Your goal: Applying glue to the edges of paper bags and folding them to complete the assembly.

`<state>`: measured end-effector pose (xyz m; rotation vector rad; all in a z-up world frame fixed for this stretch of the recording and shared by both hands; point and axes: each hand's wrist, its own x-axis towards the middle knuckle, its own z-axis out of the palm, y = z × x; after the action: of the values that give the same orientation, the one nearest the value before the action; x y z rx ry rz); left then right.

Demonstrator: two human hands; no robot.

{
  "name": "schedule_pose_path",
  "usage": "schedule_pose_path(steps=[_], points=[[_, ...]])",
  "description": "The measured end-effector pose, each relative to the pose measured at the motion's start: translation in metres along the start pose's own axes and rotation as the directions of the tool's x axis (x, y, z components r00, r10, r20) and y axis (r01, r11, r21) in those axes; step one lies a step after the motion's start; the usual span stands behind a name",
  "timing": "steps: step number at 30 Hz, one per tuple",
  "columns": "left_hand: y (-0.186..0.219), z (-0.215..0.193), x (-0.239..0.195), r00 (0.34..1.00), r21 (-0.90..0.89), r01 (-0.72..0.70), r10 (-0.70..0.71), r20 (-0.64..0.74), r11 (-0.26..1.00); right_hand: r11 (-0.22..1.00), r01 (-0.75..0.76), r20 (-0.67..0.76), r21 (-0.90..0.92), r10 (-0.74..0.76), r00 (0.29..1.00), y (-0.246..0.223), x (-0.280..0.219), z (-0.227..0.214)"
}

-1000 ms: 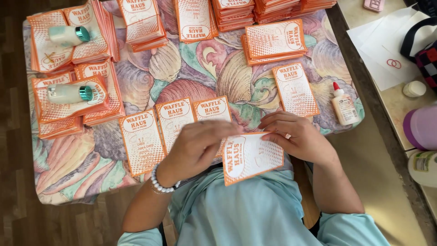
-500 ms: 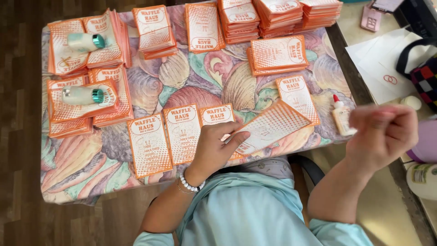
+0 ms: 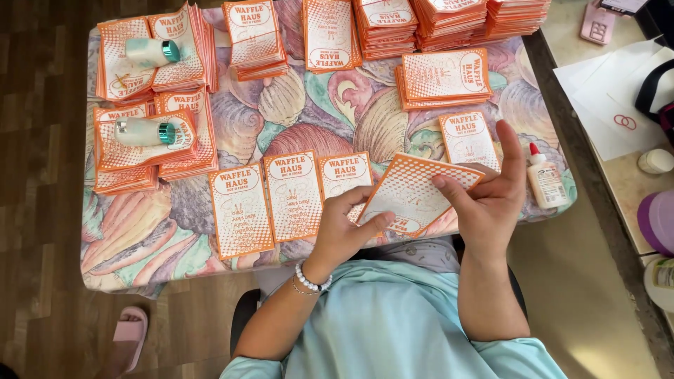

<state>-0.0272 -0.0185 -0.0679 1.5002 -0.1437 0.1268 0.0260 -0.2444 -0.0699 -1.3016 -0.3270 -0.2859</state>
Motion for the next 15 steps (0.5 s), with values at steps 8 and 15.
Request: schedule_pose_path(steps=[8,15], points=[[0.046,0.004,0.028,0.976,0.114,-0.206,0.212,-0.045,0.972,0.992,0.053,0.07,-0.113,-0.045,0.997,-0.028,-0.002,0.02],[0.042,0.01,0.026,0.985,0.117,-0.147,0.157,-0.076,0.982,0.977,0.126,0.081,-0.173,-0.113,0.99,-0.063,0.005,0.044]])
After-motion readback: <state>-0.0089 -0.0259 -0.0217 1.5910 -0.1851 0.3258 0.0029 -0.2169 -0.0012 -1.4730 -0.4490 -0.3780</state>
